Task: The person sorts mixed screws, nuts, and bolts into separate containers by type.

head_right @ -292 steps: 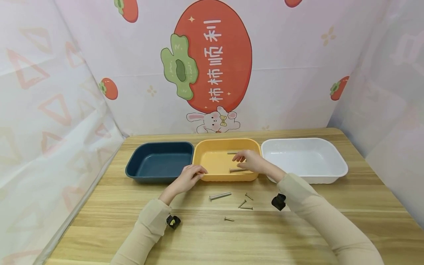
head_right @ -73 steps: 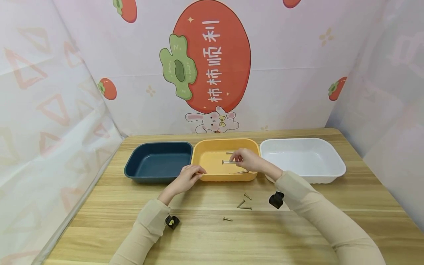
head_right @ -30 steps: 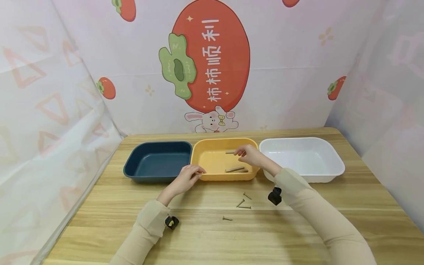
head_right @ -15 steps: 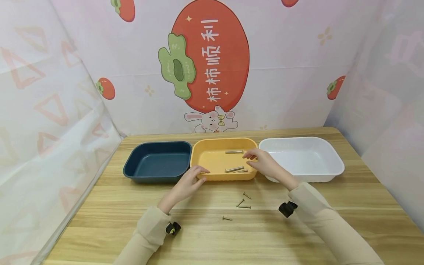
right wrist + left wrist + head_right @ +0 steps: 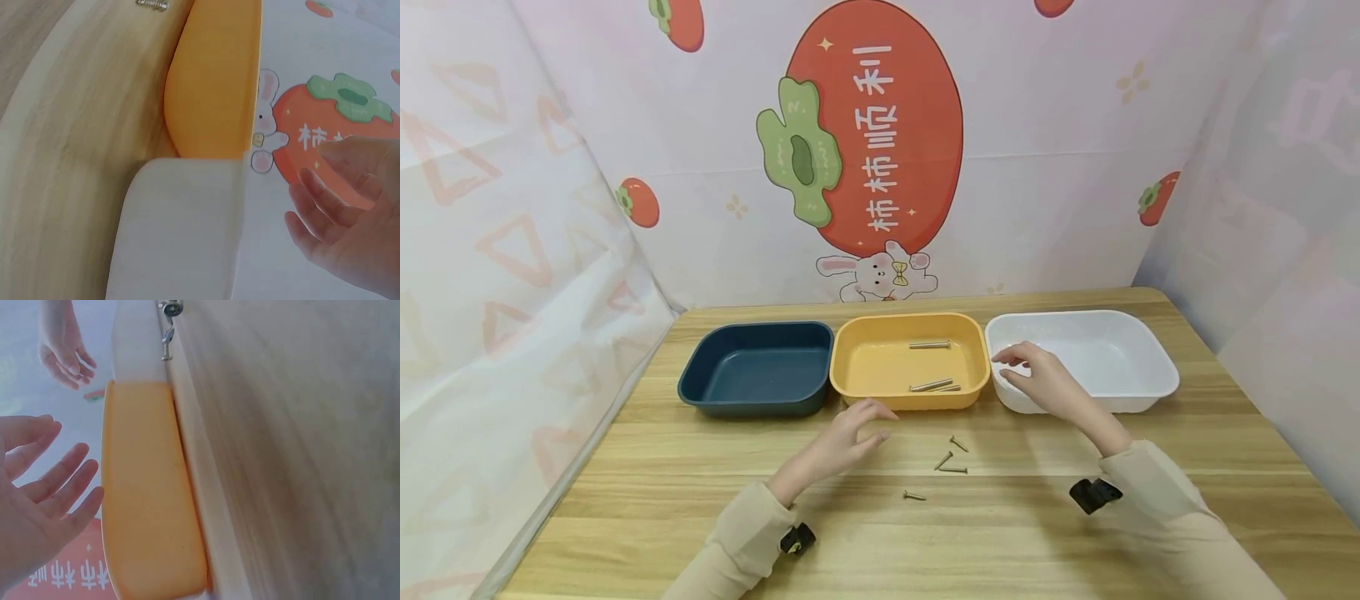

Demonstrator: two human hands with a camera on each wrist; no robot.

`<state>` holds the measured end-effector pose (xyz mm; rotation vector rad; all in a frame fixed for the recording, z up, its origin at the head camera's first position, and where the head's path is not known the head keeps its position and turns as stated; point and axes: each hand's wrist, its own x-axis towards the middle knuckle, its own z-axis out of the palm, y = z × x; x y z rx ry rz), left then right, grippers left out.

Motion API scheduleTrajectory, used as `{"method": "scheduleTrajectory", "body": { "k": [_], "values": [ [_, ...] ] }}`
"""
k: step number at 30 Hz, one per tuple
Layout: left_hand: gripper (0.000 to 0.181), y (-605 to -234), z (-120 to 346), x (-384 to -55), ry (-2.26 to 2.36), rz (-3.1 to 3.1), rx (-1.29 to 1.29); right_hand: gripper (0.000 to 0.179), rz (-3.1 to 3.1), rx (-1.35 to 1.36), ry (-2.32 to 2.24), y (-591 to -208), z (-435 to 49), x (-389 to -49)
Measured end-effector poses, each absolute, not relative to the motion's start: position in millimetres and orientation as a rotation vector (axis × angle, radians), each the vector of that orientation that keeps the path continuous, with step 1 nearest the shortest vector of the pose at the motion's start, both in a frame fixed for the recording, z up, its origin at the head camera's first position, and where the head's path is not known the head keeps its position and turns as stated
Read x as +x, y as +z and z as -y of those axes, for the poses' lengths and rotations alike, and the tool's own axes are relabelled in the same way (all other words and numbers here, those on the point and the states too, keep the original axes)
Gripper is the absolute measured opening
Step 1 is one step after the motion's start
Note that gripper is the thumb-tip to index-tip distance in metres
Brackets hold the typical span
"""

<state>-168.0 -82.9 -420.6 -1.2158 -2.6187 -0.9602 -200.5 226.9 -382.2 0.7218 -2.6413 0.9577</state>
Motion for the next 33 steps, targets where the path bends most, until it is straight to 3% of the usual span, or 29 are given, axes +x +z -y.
{"method": "scheduleTrajectory", "body": {
  "k": [13,33],
  "values": [
    [0.020,-424,66,-160,-0.711,2.792,-1.392,0.018,2.608,0.651,0.791,-386,-267,-178],
    [0.018,-436,61,-151,-0.682,2.837,-1.570,0.017,2.604,0.494,0.834,-397,-312,-164]
  ]
}}
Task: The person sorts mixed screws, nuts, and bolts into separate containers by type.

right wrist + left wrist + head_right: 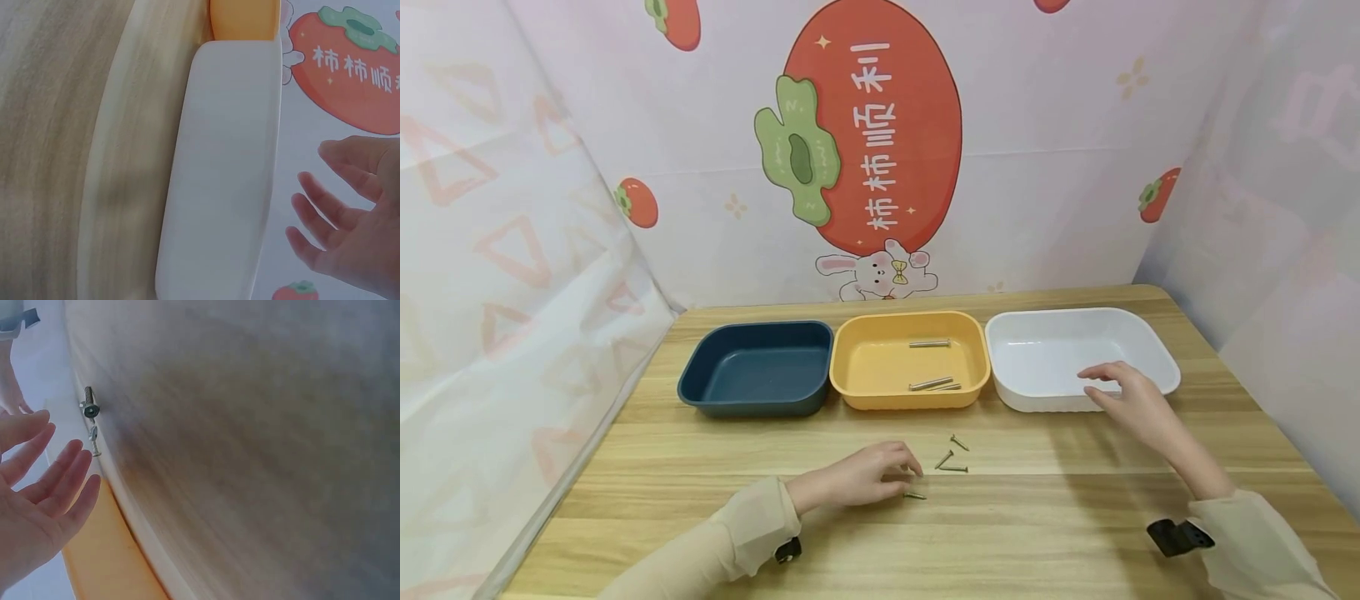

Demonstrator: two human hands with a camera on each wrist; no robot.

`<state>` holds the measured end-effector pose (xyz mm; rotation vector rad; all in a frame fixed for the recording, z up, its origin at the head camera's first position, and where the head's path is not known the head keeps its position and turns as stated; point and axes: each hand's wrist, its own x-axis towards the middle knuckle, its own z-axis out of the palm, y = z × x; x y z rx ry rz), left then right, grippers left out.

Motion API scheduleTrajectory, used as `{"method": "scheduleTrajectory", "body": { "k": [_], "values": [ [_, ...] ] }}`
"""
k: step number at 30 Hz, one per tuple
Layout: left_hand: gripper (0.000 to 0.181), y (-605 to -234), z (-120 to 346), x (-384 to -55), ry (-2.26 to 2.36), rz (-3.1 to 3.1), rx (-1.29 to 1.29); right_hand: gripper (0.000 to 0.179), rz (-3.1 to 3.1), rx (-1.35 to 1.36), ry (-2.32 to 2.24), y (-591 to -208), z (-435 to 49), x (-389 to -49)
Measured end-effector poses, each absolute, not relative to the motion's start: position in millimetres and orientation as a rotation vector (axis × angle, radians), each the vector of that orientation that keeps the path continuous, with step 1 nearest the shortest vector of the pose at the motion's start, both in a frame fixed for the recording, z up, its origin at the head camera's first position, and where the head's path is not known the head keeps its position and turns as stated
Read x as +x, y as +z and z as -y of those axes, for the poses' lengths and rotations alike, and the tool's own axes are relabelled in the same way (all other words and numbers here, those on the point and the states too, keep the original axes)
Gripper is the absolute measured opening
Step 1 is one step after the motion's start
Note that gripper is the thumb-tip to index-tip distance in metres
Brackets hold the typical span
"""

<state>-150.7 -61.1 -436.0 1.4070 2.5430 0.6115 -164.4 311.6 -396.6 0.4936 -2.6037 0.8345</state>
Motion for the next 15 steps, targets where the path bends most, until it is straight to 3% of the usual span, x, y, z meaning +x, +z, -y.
{"method": "scheduleTrajectory", "body": {
  "k": [15],
  "values": [
    [0.017,-440,60,-151,0.576,-2.484,1.336,0.013,2.557,0.472,0.811,-409,-325,-160]
  ]
}}
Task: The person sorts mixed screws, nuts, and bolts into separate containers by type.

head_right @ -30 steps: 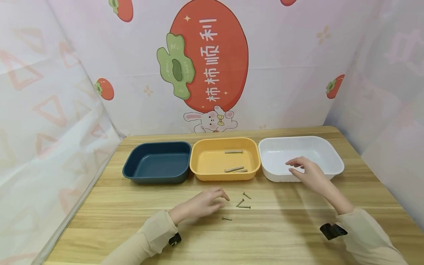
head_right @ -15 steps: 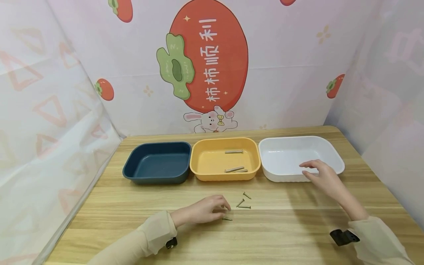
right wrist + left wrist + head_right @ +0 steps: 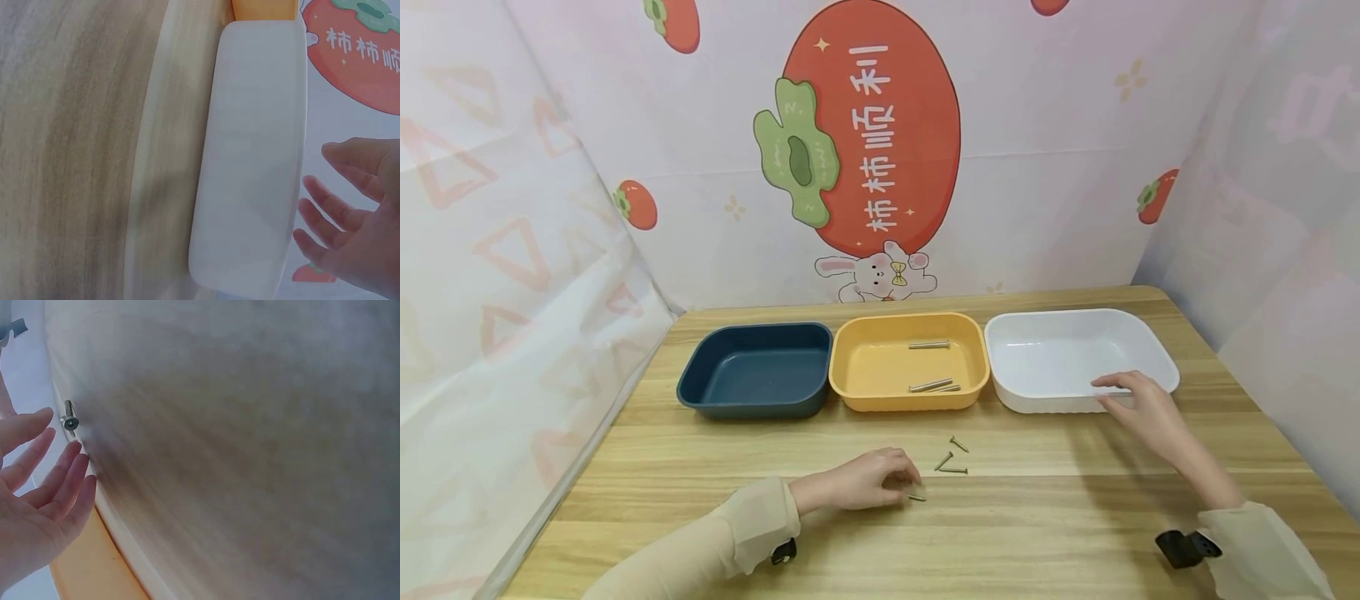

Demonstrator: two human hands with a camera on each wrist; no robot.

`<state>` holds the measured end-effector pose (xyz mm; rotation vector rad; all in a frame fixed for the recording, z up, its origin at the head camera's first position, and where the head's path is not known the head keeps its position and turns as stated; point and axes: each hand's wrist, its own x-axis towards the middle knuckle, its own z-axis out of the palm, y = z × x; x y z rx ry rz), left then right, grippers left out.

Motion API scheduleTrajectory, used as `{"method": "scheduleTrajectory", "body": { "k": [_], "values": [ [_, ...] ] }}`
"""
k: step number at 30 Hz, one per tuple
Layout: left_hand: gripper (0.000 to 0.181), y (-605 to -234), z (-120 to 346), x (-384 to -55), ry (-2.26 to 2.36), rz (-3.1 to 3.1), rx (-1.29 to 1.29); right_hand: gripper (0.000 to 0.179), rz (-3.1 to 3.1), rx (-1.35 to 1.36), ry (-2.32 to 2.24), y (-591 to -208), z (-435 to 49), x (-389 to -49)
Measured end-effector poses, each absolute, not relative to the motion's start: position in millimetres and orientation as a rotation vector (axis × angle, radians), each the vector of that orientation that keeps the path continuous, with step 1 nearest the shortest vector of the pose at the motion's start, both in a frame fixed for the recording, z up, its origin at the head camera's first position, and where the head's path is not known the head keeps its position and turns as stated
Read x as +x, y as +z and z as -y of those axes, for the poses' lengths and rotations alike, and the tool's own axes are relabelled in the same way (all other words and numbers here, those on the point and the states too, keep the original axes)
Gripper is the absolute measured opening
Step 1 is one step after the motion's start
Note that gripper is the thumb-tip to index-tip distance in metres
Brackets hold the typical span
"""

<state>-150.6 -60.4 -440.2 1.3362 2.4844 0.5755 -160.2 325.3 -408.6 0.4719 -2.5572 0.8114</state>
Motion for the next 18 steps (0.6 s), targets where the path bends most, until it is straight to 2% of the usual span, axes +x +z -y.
{"method": "scheduleTrajectory", "body": {
  "k": [10,18],
  "values": [
    [0.018,-444.7,58.1,-150.6,0.574,-2.482,1.306,0.010,2.601,0.399,0.826,-412.4,-329.7,-158.5],
    [0.016,-449.1,57.6,-152.3,0.589,-2.487,1.270,0.008,2.529,0.444,0.833,-417.8,-329.8,-160.4]
  ]
}}
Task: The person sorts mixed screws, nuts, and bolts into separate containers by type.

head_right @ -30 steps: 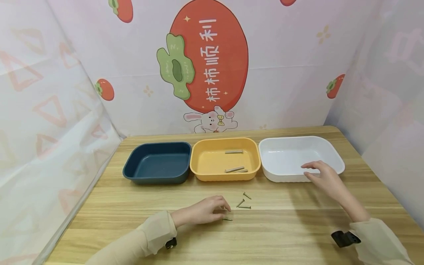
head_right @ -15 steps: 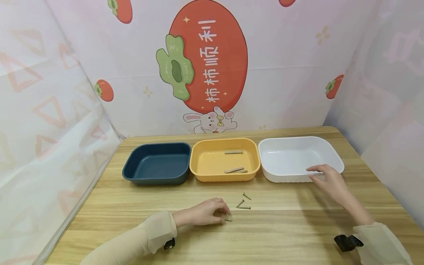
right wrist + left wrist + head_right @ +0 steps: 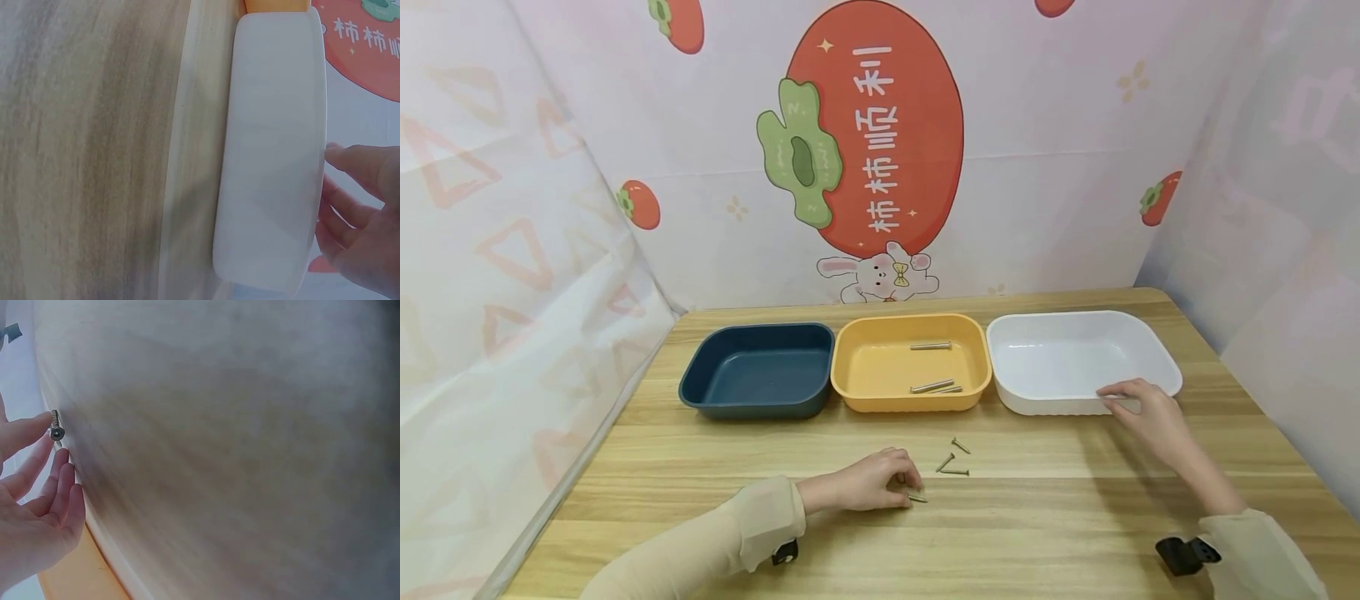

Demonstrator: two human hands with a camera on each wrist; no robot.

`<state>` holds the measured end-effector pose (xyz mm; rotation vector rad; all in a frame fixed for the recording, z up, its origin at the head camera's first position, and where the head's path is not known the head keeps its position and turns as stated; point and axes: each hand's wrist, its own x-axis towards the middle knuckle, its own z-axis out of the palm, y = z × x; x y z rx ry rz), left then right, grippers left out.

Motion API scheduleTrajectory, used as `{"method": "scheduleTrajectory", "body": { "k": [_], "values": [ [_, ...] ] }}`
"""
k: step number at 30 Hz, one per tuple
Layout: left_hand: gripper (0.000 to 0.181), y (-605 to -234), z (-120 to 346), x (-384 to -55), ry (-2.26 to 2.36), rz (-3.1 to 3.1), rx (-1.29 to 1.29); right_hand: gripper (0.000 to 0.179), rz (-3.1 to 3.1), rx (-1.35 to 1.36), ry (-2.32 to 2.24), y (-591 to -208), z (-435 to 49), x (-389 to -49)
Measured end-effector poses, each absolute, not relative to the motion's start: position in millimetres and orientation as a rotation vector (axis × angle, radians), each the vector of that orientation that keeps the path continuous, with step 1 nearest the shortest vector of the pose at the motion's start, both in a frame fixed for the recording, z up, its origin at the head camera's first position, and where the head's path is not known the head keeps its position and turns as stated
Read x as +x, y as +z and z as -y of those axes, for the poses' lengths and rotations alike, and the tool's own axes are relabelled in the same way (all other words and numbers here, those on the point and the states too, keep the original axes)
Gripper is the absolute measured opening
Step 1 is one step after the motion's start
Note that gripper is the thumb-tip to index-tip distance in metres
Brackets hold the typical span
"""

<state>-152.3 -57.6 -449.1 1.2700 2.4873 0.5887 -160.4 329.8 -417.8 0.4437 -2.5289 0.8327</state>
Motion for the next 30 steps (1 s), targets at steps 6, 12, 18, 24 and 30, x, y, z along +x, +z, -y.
{"method": "scheduleTrajectory", "body": {
  "k": [6,12,18,24,30],
  "values": [
    [0.014,-450,57,-153,0.598,-2.491,1.263,0.008,2.515,0.434,0.858,-422,-331,-162],
    [0.012,-453,55,-155,0.578,-2.501,1.275,0.008,2.484,0.477,0.885,-426,-334,-164],
    [0.011,-454,55,-154,0.562,-2.502,1.274,0.010,2.486,0.507,0.960,-427,-336,-164],
    [0.007,-453,54,-154,0.576,-2.498,1.260,0.011,2.485,0.501,0.996,-429,-338,-164],
    [0.006,-452,52,-153,0.561,-2.511,1.262,0.012,2.479,0.501,1.013,-430,-339,-165]
  ]
}}
